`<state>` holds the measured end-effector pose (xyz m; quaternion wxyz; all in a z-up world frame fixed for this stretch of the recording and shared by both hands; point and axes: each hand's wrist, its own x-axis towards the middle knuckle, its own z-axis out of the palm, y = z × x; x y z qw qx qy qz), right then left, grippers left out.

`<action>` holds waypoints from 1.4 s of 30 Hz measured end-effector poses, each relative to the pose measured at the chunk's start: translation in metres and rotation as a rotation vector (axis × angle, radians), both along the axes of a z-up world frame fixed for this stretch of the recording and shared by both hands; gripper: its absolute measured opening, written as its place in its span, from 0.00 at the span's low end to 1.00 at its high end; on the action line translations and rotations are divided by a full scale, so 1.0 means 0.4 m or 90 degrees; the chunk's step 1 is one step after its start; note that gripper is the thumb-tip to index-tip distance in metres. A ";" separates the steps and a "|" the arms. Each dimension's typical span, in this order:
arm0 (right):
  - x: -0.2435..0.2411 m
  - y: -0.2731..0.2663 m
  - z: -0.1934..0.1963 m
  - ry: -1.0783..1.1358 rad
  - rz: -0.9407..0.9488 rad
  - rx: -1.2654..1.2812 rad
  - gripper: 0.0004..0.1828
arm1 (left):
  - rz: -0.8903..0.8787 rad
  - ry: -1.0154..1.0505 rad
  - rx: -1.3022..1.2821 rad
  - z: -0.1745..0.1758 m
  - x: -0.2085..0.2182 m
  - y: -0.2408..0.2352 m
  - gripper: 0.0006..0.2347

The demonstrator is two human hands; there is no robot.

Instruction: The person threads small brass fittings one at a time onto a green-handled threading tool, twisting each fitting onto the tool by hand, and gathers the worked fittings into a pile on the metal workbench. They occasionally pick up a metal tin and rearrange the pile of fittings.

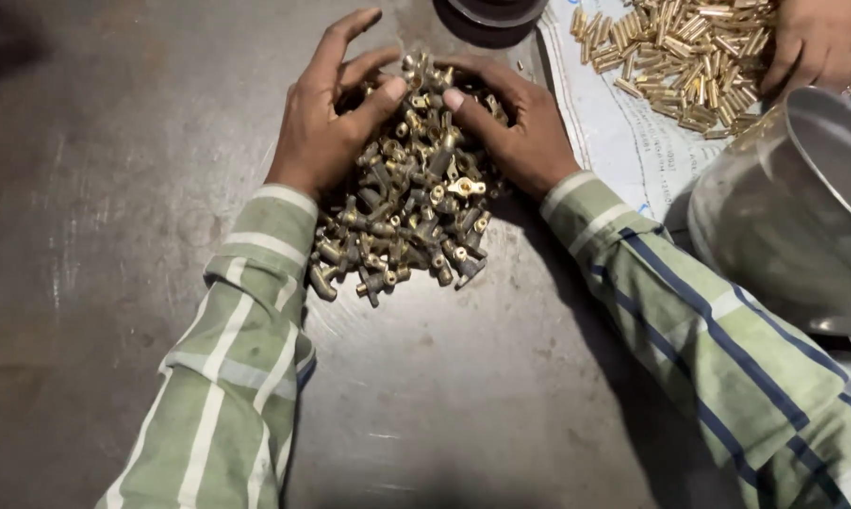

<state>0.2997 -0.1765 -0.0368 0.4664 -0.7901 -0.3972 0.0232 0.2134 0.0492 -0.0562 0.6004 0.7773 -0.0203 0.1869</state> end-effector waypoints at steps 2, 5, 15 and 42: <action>0.014 0.012 0.026 0.067 -0.038 -0.079 0.31 | 0.016 0.033 0.026 0.006 0.010 0.014 0.29; 0.032 -0.003 -0.003 -0.030 -0.010 -0.035 0.31 | 0.022 0.004 0.040 0.014 0.008 0.011 0.29; 0.040 0.038 0.011 0.244 0.045 -0.021 0.31 | -0.003 0.011 0.043 0.025 0.004 -0.001 0.28; -0.378 -0.152 -0.001 0.058 0.159 -0.023 0.23 | 0.060 0.042 -0.064 0.078 -0.505 -0.245 0.28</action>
